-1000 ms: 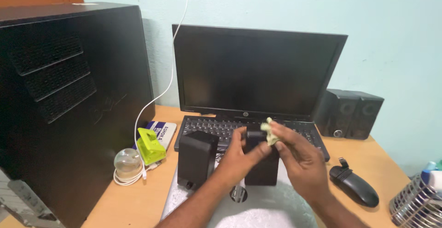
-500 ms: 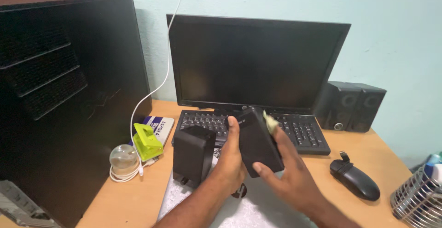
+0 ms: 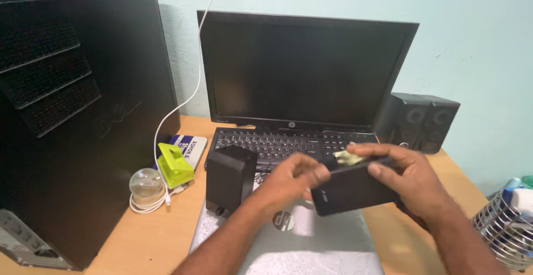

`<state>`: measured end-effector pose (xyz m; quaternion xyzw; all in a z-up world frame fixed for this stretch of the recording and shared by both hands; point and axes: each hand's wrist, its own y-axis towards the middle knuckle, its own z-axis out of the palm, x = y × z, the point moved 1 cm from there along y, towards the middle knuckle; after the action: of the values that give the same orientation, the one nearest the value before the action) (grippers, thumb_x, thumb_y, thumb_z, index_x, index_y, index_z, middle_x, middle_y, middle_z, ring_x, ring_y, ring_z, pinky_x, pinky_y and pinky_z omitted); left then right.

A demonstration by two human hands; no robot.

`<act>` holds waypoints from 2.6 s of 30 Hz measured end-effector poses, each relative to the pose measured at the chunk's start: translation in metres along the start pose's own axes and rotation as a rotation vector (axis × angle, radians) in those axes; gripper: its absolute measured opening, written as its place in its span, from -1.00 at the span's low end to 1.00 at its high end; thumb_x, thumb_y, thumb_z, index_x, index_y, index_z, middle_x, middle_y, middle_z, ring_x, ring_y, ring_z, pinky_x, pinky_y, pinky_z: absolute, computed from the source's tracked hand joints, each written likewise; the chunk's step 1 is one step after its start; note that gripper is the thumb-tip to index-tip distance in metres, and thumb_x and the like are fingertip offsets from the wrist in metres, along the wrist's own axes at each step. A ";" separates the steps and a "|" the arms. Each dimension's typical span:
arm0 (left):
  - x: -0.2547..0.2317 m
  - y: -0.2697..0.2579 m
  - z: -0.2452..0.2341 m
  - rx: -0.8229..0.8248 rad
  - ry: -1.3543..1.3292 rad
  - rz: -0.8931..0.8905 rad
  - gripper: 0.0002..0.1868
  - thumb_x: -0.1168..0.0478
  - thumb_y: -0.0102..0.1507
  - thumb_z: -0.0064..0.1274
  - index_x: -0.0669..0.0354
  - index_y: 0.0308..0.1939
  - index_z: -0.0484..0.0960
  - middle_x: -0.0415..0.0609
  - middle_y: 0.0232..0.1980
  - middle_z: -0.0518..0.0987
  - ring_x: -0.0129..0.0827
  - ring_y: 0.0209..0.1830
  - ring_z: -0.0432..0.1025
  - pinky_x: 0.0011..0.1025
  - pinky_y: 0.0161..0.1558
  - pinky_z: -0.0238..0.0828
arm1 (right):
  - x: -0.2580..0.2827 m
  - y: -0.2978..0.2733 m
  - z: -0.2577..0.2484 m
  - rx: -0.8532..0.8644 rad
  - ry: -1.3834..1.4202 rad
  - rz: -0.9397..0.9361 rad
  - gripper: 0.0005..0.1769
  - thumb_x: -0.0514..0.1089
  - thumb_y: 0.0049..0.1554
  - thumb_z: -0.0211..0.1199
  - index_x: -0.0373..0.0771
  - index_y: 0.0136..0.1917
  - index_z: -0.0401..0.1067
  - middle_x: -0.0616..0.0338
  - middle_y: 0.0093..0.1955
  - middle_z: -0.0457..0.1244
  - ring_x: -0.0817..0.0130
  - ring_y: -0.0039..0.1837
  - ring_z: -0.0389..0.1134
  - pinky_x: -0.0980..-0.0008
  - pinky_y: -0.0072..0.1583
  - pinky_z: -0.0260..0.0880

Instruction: The person wipes various desk items including speakers, a mouse, a stamp pad, and a hole punch with a cloth by hand, before cleaning the outer casing and the screen of a laptop.

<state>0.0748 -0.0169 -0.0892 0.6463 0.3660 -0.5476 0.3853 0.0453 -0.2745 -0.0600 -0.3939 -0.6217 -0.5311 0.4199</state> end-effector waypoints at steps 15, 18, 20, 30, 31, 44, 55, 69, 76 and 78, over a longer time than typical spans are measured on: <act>-0.020 -0.019 -0.002 0.006 0.703 0.106 0.06 -0.22 -0.15 0.39 0.41 0.23 0.41 0.20 0.18 0.45 -0.04 0.13 0.48 -0.21 0.06 0.49 | 0.027 -0.017 0.039 0.214 -0.933 0.011 -0.51 0.07 0.19 0.06 0.01 0.32 0.54 0.31 0.29 0.42 0.38 0.32 0.42 0.28 0.31 0.39; -0.019 -0.021 -0.007 0.032 0.649 -0.081 0.07 -0.24 -0.19 0.29 0.35 0.24 0.39 0.14 0.21 0.42 -0.07 0.11 0.53 -0.21 -0.04 0.63 | 0.025 -0.024 0.034 0.268 -1.068 -0.077 -0.41 0.12 0.21 0.02 -0.03 0.45 0.42 0.22 0.47 0.27 0.27 0.48 0.27 0.13 0.41 0.21; -0.014 -0.021 -0.005 -0.006 0.764 0.061 0.06 -0.27 -0.13 0.34 0.39 0.23 0.40 0.20 0.22 0.40 0.00 0.23 0.40 -0.17 0.15 0.44 | 0.014 -0.027 0.040 0.334 -1.389 -0.424 -0.31 0.16 0.21 0.08 -0.20 0.50 0.30 0.02 0.54 0.15 0.07 0.57 0.09 -0.09 0.49 -0.05; -0.004 -0.016 0.010 -0.028 0.830 0.311 0.35 -0.20 -0.16 0.40 0.35 0.53 0.06 0.28 0.29 0.39 0.09 0.36 0.25 0.03 0.26 0.12 | -0.016 -0.029 0.048 0.289 -1.504 -0.929 -0.66 0.12 0.21 0.16 -0.09 0.14 0.37 -0.09 0.42 0.20 -0.08 0.49 0.18 -0.27 0.53 -0.02; -0.003 -0.017 0.010 -0.031 0.833 0.292 0.34 -0.21 -0.10 0.38 0.34 0.56 0.02 0.28 0.29 0.39 0.09 0.36 0.26 0.03 0.28 0.13 | -0.018 -0.033 0.052 0.335 -1.460 -0.993 -0.65 0.08 0.24 0.14 -0.14 0.18 0.37 -0.13 0.42 0.19 -0.09 0.47 0.18 -0.29 0.51 -0.02; -0.010 -0.026 0.010 -0.031 0.770 0.240 0.25 -0.15 -0.06 0.36 0.33 0.53 0.07 0.25 0.33 0.36 0.08 0.39 0.25 -0.13 0.31 0.24 | -0.044 -0.034 0.036 -0.089 -0.751 -0.080 -0.43 0.07 0.25 0.05 -0.19 0.44 0.31 0.05 0.42 0.26 0.29 0.44 0.23 0.28 0.36 0.17; 0.012 -0.016 0.008 0.017 0.708 0.368 0.20 -0.18 0.06 0.31 0.40 0.56 0.06 0.29 0.36 0.35 0.11 0.42 0.20 -0.05 0.39 0.09 | -0.030 -0.031 0.042 -0.341 -0.263 0.124 -0.55 0.03 0.33 -0.02 -0.24 0.20 0.58 0.20 -0.10 0.43 0.57 -0.05 0.37 0.50 0.02 0.37; -0.011 -0.017 0.007 0.052 -0.043 0.163 -0.01 -0.04 -0.08 0.45 0.16 0.33 0.31 -0.03 0.18 0.51 -0.33 0.22 0.43 -0.38 0.20 0.41 | 0.048 -0.010 0.078 -0.028 -0.918 -0.144 -0.62 -0.01 0.26 -0.02 -0.05 0.17 0.56 0.24 0.34 0.36 0.17 0.30 0.38 0.17 0.29 0.32; 0.002 -0.013 -0.002 0.140 -0.168 0.115 -0.08 -0.03 0.01 0.41 0.20 0.35 0.33 -0.03 0.24 0.50 -0.37 0.28 0.40 -0.38 0.28 0.34 | 0.046 -0.016 0.067 0.242 -1.112 -0.384 -0.46 0.01 0.31 -0.07 -0.22 0.46 0.34 0.07 0.39 0.30 0.10 0.47 0.22 0.00 0.49 -0.03; 0.001 -0.009 0.002 0.167 -0.289 0.146 -0.04 0.03 -0.03 0.44 0.19 0.35 0.29 -0.01 0.25 0.46 -0.35 0.29 0.38 -0.33 0.30 0.35 | 0.044 -0.012 0.067 0.234 -1.035 -0.221 -0.45 0.05 0.34 -0.07 -0.13 0.51 0.36 0.08 0.30 0.32 0.15 0.41 0.26 0.06 0.47 0.08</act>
<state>0.0662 -0.0152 -0.0913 0.6156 0.2123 -0.6338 0.4174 0.0123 -0.2079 -0.0279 -0.4868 -0.8401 -0.2357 0.0414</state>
